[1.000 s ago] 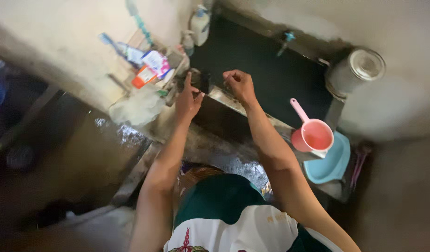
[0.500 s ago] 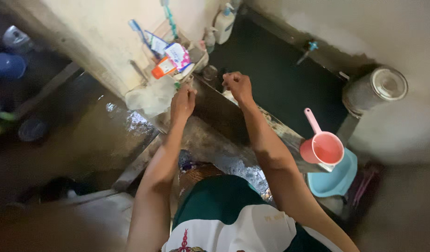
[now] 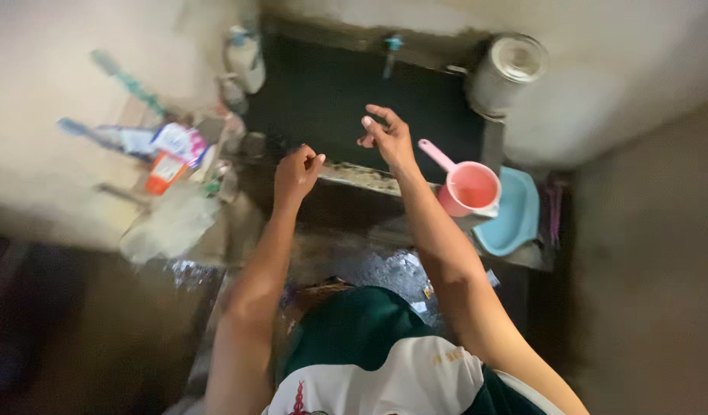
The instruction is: The person opens several packets of detergent and soap, picks up a small brush, and scrubs the floor near a toilet before rinsing the area with water from a pink bucket.
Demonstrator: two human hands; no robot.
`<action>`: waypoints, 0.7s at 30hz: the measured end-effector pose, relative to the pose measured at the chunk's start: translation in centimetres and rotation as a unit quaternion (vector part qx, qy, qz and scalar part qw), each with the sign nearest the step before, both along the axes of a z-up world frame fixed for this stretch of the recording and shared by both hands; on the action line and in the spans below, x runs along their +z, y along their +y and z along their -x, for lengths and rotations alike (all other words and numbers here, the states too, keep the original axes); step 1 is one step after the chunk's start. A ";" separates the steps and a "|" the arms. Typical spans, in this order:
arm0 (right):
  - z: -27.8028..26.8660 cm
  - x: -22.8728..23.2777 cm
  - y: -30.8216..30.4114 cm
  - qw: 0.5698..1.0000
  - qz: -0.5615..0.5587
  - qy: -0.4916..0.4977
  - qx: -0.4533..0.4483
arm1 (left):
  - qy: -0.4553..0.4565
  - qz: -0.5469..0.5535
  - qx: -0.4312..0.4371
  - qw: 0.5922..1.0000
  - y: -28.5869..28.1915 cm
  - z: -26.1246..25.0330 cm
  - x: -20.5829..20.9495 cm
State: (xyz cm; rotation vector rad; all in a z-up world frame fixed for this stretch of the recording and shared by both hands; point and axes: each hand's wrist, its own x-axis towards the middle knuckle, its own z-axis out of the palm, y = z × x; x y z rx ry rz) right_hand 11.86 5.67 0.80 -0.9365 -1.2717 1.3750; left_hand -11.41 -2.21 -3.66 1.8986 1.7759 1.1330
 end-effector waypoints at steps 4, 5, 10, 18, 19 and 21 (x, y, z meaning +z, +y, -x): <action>-5.1 -1.8 -0.3 0.996 -0.020 0.043 -0.070 | -0.033 0.057 -0.066 0.996 1.7 -4.1 1.1; -6.3 -2.1 -0.6 0.994 -0.004 0.057 -0.096 | -0.035 0.071 -0.083 0.993 1.9 -4.9 1.1; -11.2 -3.8 -2.4 0.971 0.028 0.112 -0.211 | -0.010 0.067 -0.163 0.984 3.7 -8.0 -0.7; -14.0 -7.2 -5.8 0.899 -0.083 0.174 -0.394 | 0.047 0.124 -0.264 0.955 4.8 -8.8 -0.7; -14.0 -7.7 -6.9 0.885 -0.067 0.151 -0.436 | 0.014 0.099 -0.291 0.952 4.8 -8.8 -0.4; -14.0 -8.2 -9.4 0.850 -0.031 0.103 -0.515 | -0.023 0.078 -0.335 0.939 4.7 -8.5 0.3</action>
